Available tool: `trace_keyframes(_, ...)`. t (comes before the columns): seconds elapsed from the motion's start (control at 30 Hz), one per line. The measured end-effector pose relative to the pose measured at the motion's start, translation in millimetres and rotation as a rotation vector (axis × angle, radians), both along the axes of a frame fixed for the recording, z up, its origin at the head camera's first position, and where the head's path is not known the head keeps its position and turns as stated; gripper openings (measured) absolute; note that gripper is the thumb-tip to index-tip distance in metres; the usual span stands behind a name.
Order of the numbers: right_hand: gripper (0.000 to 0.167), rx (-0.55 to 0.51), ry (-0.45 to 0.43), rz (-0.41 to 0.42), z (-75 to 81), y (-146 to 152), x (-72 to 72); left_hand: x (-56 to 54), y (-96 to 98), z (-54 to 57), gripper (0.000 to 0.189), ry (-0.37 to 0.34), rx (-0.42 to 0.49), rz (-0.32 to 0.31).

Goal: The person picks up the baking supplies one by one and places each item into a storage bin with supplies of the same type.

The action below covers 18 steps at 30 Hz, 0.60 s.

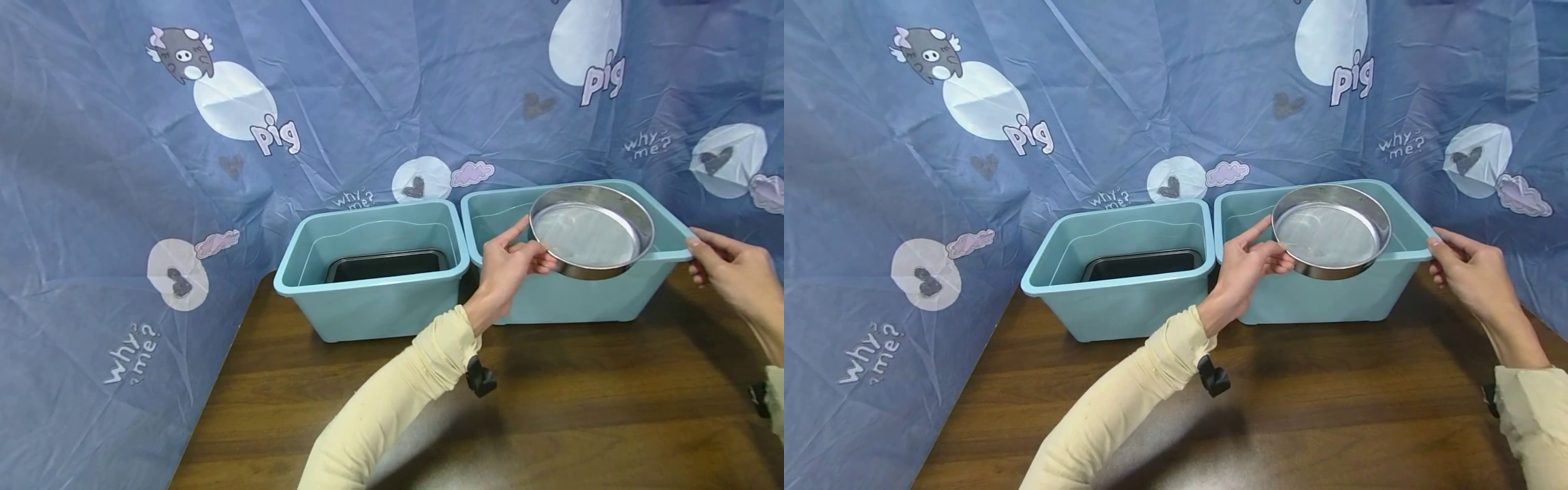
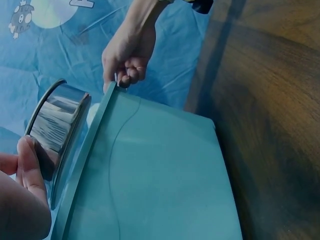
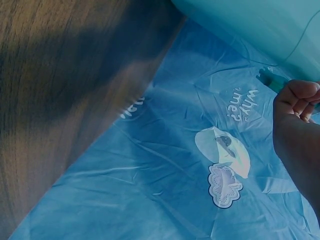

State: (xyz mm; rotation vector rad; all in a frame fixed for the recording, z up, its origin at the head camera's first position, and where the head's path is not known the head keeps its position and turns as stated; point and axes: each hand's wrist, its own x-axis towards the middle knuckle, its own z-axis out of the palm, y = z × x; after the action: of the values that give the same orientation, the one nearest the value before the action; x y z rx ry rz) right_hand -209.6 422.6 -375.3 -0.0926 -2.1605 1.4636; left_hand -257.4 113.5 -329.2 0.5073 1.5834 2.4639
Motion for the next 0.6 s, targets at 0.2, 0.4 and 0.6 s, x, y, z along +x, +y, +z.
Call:
trace_keyframes(0.2, 0.029, -0.054, 0.037, 0.031, -1.0, 2.4, 1.5, -0.6, 2.5, 2.8, 0.06, 0.005, -0.002, 0.008)
trace_keyframes(0.4, 0.038, -0.014, 0.015, 0.011, -1.5, 1.7, 1.5, -1.4, 3.1, 5.6, 0.061, 0.002, 0.002, 0.018)
trace_keyframes(0.6, 0.042, 0.001, 0.01, 0.011, -1.7, 1.5, 1.2, -6.3, 1.1, 6.9, 0.061, -0.003, -0.001, 0.039)
